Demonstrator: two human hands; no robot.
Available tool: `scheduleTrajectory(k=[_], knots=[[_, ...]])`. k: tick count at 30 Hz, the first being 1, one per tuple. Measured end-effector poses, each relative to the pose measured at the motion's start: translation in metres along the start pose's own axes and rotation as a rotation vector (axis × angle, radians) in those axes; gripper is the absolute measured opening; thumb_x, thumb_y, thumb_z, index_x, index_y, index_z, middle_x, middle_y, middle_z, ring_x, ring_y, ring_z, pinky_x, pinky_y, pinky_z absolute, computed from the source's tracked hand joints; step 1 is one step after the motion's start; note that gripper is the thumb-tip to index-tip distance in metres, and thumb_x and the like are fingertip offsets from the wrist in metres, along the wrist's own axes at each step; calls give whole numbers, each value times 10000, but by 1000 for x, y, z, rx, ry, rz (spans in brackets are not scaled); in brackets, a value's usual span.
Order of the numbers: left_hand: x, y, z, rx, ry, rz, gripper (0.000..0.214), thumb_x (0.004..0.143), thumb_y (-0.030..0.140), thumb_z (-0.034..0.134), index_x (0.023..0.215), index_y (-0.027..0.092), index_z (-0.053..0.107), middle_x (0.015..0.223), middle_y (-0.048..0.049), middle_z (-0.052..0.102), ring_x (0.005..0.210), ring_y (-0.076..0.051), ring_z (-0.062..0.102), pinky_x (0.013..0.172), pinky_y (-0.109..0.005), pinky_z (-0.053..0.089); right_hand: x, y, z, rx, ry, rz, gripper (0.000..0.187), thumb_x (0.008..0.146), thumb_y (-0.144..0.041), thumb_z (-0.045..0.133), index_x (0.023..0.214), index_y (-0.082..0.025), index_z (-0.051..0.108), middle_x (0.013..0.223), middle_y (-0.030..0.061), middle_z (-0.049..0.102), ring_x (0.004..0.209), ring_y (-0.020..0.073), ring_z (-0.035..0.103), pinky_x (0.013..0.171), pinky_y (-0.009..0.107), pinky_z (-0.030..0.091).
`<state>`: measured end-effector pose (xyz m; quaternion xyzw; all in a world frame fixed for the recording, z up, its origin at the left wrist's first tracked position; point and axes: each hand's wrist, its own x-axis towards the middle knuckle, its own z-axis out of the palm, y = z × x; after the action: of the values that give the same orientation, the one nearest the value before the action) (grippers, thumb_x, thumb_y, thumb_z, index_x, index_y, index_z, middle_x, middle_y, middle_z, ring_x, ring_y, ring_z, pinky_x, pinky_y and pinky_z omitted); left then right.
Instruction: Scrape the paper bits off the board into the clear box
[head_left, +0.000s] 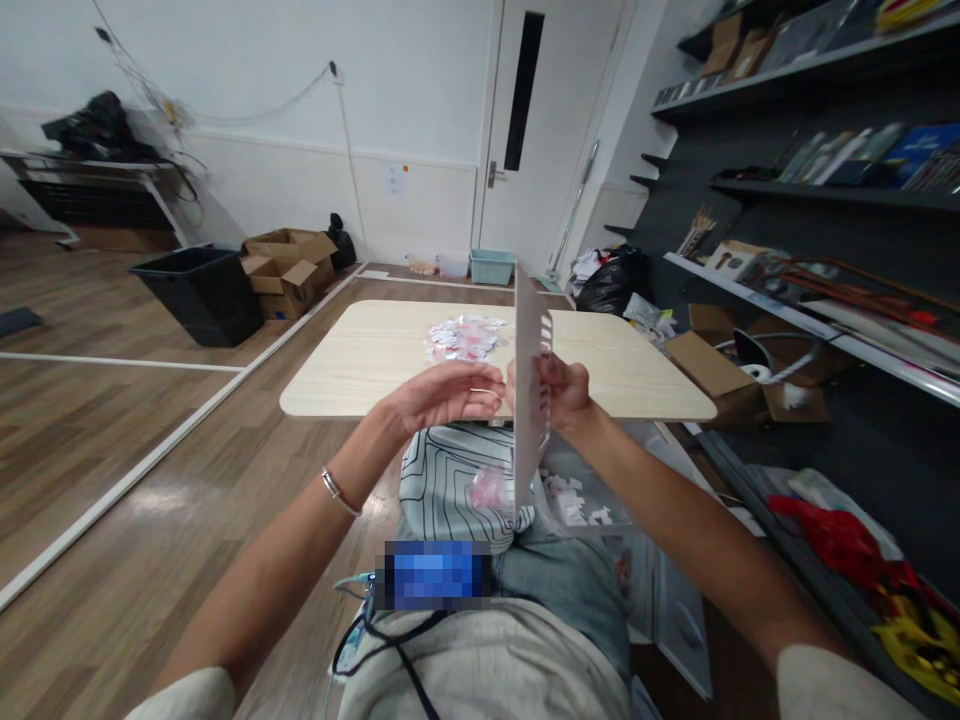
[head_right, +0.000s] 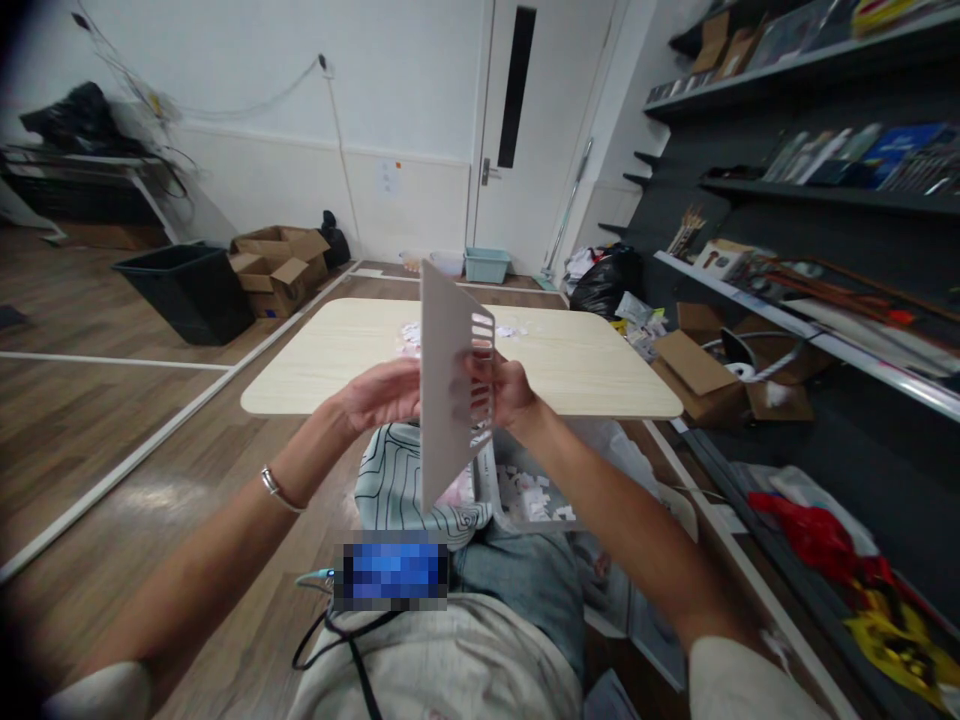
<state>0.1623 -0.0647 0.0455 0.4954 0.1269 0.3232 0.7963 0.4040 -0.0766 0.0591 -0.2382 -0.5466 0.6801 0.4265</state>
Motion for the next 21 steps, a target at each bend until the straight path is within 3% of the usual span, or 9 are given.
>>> scheduleTrajectory(k=[3,6,9,10,12,14,16,19,21], knots=[[-28,33,-26,144,144,47,418,1067,598,862,990,188,837,970,-109,880,948,-251,850,932,-391,708,-10,-21,-39,-23,194,-44,554,659,-597,1161,895,-270,781,720,-11,787,636,220,764,622,343,674],[-57,58,-66,491,481,146,502,988,698,901,998,200,843,1032,-122,890,1028,-279,836,931,-398,671,-22,-49,-73,-184,305,-112,610,654,-617,1186,1024,-287,831,902,-2,884,877,275,866,909,475,750],[-79,68,-110,793,887,170,549,739,705,1009,883,220,795,899,-84,836,927,-278,777,824,-382,613,-32,-77,-93,-569,297,-111,527,783,-639,1138,1042,-255,887,1038,61,919,1109,343,856,1179,597,669],[-85,68,-123,817,983,176,573,677,724,1008,848,230,774,850,-69,807,889,-275,754,784,-375,598,-34,-84,-96,-696,255,-81,504,807,-642,1123,973,-231,884,1021,77,909,1086,341,839,1170,592,661],[-95,66,-139,763,1063,194,619,609,752,1002,842,228,767,848,-67,798,868,-270,749,758,-370,601,-35,-93,-96,-787,138,6,501,818,-634,1113,940,-206,883,992,81,896,994,310,823,1060,531,685],[-99,62,-140,709,1043,213,650,601,765,1013,873,217,791,857,-66,800,837,-251,743,738,-353,596,-33,-91,-90,-701,30,85,522,788,-603,1135,997,-191,891,964,66,889,874,259,808,883,424,691],[-94,55,-123,643,937,235,648,671,773,1021,915,208,818,862,-60,800,802,-227,735,718,-329,579,-27,-77,-75,-521,-56,120,571,727,-564,1172,1028,-178,878,904,48,871,750,204,771,719,317,641],[-70,34,-73,443,583,210,615,836,788,980,953,200,845,912,-92,836,829,-228,769,745,-333,607,-11,-38,-33,-225,-217,106,622,674,-602,1178,929,-176,804,789,16,795,649,154,701,607,244,563],[-48,11,-37,374,307,173,550,913,743,962,1044,214,889,1033,-119,887,966,-280,825,885,-404,682,2,-8,4,-104,-409,131,672,655,-634,1172,952,-182,772,794,0,761,658,146,681,608,243,560]])
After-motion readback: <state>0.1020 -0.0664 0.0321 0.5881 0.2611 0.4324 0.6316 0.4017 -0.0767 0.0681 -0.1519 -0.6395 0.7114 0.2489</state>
